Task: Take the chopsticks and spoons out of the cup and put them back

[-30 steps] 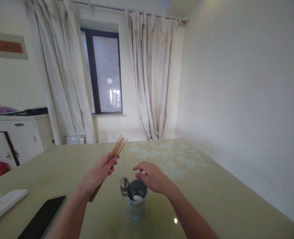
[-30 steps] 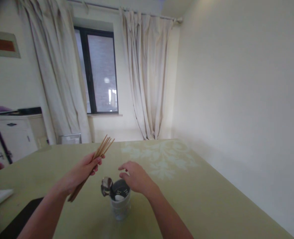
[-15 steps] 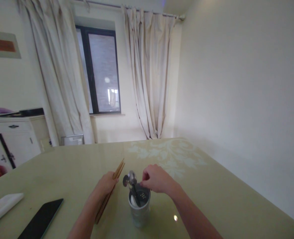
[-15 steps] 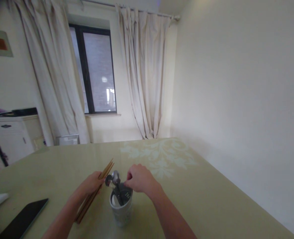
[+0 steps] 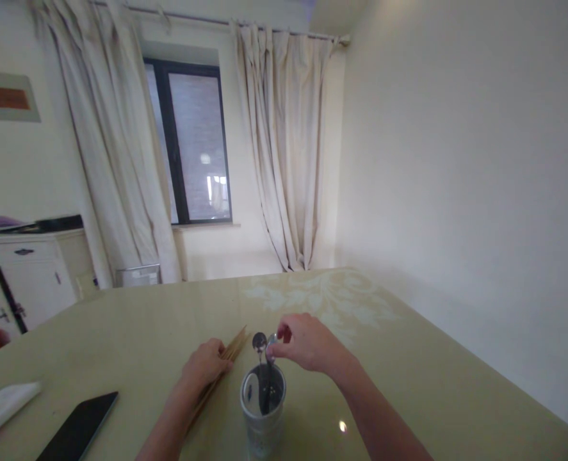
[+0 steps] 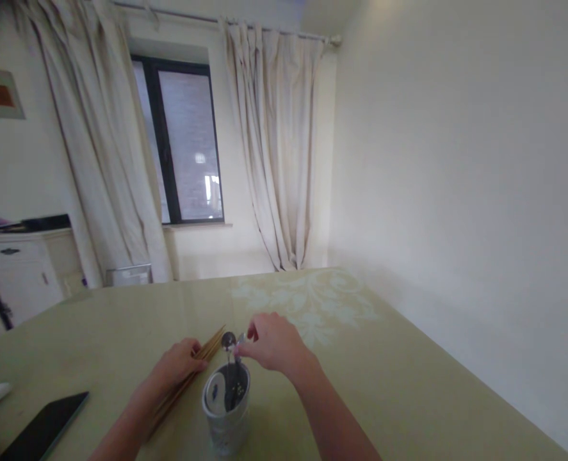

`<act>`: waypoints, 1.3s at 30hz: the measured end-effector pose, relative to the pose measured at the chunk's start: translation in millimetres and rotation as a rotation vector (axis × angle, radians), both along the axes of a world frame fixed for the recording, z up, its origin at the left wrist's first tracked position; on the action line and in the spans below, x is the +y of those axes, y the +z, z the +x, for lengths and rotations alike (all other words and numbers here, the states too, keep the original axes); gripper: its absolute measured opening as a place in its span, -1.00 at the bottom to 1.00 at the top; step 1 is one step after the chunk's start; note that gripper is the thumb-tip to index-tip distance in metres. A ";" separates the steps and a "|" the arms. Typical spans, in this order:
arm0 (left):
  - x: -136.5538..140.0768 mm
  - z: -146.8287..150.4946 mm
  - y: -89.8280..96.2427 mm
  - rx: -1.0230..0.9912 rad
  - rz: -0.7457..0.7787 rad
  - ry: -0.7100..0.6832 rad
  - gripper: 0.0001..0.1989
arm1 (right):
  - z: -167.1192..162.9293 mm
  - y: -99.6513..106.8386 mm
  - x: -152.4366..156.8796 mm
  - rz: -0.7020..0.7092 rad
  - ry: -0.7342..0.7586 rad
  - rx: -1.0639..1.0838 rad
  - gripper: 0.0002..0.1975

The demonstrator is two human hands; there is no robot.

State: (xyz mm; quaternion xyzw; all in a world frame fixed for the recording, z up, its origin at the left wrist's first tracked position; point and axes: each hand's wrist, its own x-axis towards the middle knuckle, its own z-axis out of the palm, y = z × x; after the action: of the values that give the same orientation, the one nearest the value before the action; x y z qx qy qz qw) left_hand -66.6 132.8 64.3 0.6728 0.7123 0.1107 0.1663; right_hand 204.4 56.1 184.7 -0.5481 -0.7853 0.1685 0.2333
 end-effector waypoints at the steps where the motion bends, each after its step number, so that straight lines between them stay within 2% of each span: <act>1: 0.0 0.0 0.5 0.012 -0.002 0.004 -0.72 | 0.2 -0.7 1.3 0.028 0.018 0.029 -0.71; 3: -0.2 -0.2 1.6 0.050 -0.013 0.013 -0.71 | 0.0 -2.0 2.9 0.038 0.079 0.072 -0.63; 9: -5.2 0.3 9.8 0.121 -0.044 0.022 -0.74 | -1.0 -4.8 3.5 -0.052 0.099 0.153 -0.74; 14: -8.4 2.9 8.5 0.145 -0.033 0.006 -0.70 | 2.2 -2.8 5.6 -0.148 0.134 0.329 -0.78; 18: -7.2 3.1 12.7 0.125 -0.027 -0.002 -0.64 | 7.9 10.7 0.7 -0.064 0.136 0.469 -0.87; 21: -14.2 8.3 43.0 -0.005 0.093 -0.052 -0.61 | 12.6 26.9 -10.0 0.060 0.058 0.609 -0.88; 25: -49.5 32.3 110.1 -0.585 0.379 -0.269 -0.57 | 9.5 42.3 -24.7 0.194 -0.003 0.804 -0.80; 27: -72.3 47.9 136.5 -0.757 0.415 -0.397 -0.53 | 1.9 44.0 -28.1 0.224 0.014 0.905 -0.77; 30: -94.8 65.7 154.4 -0.853 0.401 -0.530 -0.55 | -10.4 40.7 -27.2 0.213 0.043 1.004 -0.73; 32: -97.2 69.8 154.6 -0.822 0.440 -0.537 -0.61 | -14.8 36.3 -24.1 0.200 0.054 0.978 -0.70; 35: -83.9 62.3 145.0 -0.706 0.450 -0.479 -0.58 | -14.9 28.0 -18.1 0.242 0.025 0.755 -0.71; 39: -50.4 35.9 116.9 -0.580 0.413 -0.269 -0.42 | -14.4 13.5 -9.4 0.251 -0.054 0.374 -0.71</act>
State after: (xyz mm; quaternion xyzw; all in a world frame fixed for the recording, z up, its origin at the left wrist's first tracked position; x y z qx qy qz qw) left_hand -30.7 82.4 181.2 0.7202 0.5037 0.4152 0.2350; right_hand 190.0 46.7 198.2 -0.4949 -0.7282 0.1617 0.4456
